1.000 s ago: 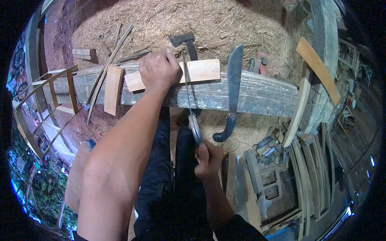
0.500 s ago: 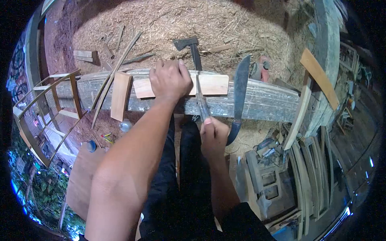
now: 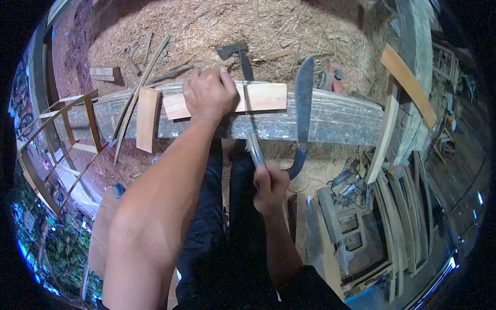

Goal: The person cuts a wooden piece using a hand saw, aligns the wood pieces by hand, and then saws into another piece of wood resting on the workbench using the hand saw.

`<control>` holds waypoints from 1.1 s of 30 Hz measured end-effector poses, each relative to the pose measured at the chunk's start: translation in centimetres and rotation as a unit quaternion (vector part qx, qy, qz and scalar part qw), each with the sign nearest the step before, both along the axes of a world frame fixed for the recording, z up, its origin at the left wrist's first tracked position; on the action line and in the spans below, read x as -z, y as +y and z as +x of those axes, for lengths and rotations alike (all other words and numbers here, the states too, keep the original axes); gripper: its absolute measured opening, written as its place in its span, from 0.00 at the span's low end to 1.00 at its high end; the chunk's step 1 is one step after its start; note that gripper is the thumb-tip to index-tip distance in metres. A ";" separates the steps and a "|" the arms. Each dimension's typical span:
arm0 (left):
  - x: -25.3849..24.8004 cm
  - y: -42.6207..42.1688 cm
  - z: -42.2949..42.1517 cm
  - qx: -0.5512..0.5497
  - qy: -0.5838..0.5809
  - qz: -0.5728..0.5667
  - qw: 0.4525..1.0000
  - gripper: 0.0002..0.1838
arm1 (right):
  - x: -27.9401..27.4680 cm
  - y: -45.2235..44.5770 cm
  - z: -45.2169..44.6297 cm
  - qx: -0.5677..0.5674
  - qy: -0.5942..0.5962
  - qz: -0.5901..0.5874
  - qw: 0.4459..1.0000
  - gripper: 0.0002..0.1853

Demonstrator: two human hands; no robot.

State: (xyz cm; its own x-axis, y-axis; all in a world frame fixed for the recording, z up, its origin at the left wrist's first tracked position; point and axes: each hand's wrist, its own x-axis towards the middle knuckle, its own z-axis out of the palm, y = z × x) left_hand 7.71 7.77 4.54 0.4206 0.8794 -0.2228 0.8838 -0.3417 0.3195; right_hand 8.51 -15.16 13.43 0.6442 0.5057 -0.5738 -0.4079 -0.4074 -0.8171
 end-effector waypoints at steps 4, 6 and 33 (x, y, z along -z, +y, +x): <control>0.1 -0.2 0.0 0.019 0.053 0.035 0.998 0.17 | 1.3 2.0 -0.1 -0.052 -0.066 -0.019 0.996 0.22; 0.2 -0.2 0.0 0.013 0.043 0.037 0.998 0.18 | -0.3 -3.2 -3.3 -0.012 -0.026 -0.027 0.999 0.23; 0.5 0.0 -0.1 0.016 -0.009 0.064 0.998 0.18 | 0.3 -5.6 -5.6 -0.034 -0.178 -0.013 0.983 0.28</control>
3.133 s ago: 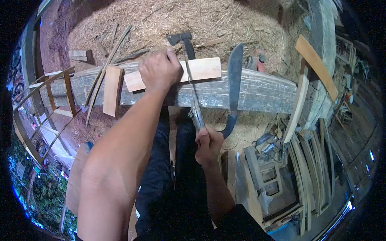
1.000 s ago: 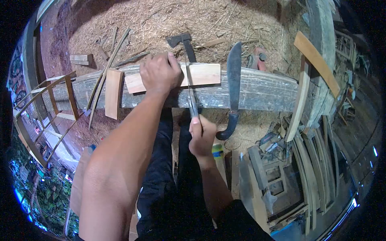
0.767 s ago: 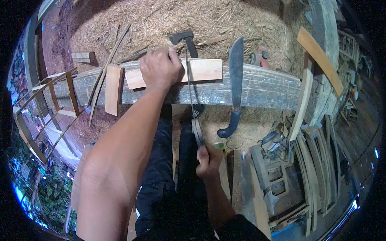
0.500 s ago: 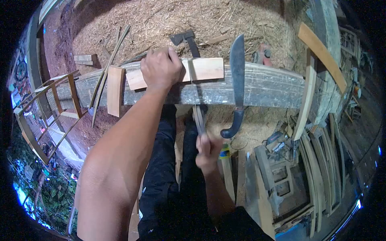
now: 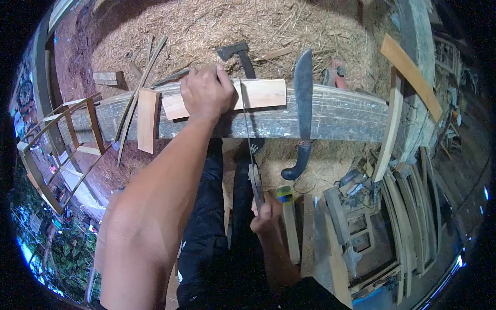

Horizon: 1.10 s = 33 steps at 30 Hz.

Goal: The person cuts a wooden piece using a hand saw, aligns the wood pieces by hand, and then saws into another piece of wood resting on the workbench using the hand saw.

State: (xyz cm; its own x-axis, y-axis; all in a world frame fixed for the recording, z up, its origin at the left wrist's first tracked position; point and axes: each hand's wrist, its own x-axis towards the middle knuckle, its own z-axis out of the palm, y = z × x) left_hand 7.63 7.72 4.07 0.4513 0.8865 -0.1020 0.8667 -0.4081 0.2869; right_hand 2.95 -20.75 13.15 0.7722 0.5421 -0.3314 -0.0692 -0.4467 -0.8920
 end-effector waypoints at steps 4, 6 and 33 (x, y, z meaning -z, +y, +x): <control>0.1 -0.2 0.0 0.003 0.006 0.009 1.000 0.18 | 3.7 2.5 1.6 -0.049 -0.078 -0.088 0.992 0.31; 0.2 -0.4 -0.1 -0.005 0.006 0.003 1.000 0.18 | 5.0 6.3 4.1 -0.041 -0.012 -0.018 0.999 0.34; 0.6 0.7 0.5 -0.066 0.028 -0.026 0.997 0.19 | 4.0 5.7 3.5 0.006 0.042 0.042 0.998 0.37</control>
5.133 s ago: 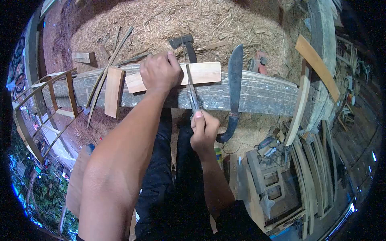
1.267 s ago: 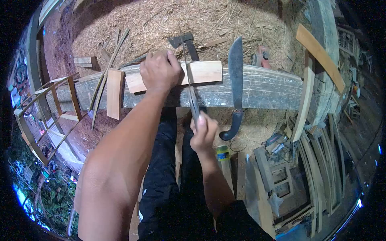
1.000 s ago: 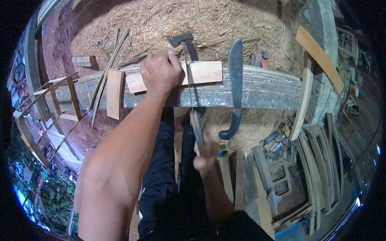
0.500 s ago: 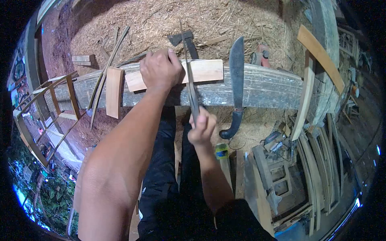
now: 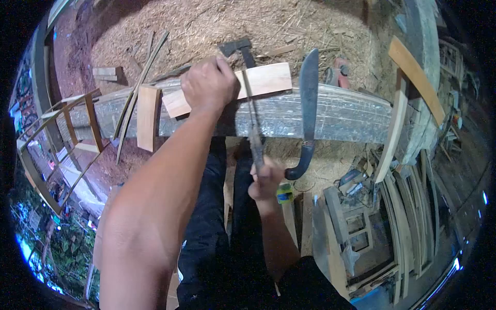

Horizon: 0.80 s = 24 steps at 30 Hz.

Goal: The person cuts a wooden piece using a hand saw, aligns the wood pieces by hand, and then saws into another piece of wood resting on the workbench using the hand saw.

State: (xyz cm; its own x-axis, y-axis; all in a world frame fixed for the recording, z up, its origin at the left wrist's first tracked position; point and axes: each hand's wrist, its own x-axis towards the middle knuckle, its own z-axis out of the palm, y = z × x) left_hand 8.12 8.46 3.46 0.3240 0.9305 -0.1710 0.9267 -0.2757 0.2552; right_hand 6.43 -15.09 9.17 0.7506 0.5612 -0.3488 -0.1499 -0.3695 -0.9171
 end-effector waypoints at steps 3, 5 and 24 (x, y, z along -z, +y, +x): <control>-0.6 -0.2 0.4 0.015 -0.002 -0.024 1.000 0.21 | -0.7 -0.6 0.4 0.019 0.044 0.017 0.999 0.39; 0.0 -0.1 0.3 0.014 -0.035 0.003 0.999 0.20 | -1.2 0.1 1.0 0.016 0.029 0.019 0.999 0.38; -0.4 0.0 0.5 0.014 0.036 -0.014 0.999 0.21 | -6.1 8.0 6.8 -0.061 0.053 -0.108 0.991 0.21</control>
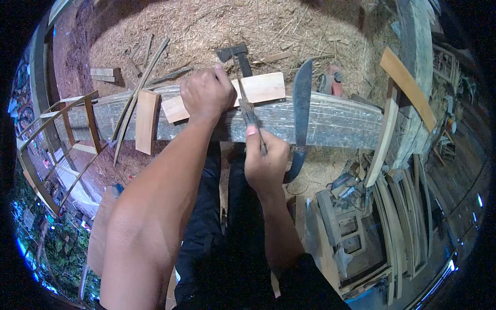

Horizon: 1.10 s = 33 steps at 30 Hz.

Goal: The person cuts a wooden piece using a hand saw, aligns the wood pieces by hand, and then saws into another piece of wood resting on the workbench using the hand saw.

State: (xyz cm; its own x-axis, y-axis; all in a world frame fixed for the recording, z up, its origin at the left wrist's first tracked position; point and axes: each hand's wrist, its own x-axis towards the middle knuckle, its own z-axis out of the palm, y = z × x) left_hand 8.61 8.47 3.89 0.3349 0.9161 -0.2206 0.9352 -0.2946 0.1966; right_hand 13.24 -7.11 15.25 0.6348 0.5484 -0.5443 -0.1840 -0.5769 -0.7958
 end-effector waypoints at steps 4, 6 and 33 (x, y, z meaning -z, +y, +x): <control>-0.1 0.1 0.0 -0.006 -0.019 -0.002 1.000 0.25 | -2.0 -1.9 -2.2 0.042 0.023 -0.032 0.998 0.20; -0.5 0.4 0.0 -0.003 -0.014 -0.014 1.000 0.25 | -3.6 -4.0 -2.6 0.085 0.052 -0.034 0.994 0.19; 0.1 -0.2 -0.3 -0.015 -0.008 0.018 1.000 0.21 | -5.4 -4.6 -1.5 0.013 0.076 -0.058 0.995 0.23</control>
State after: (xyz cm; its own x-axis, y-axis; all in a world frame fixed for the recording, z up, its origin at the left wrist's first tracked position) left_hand 8.30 8.31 3.77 0.3109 0.9330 -0.1813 0.9404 -0.2744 0.2009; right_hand 11.74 -11.70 20.65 0.5534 0.4604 -0.6941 -0.3129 -0.6574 -0.6855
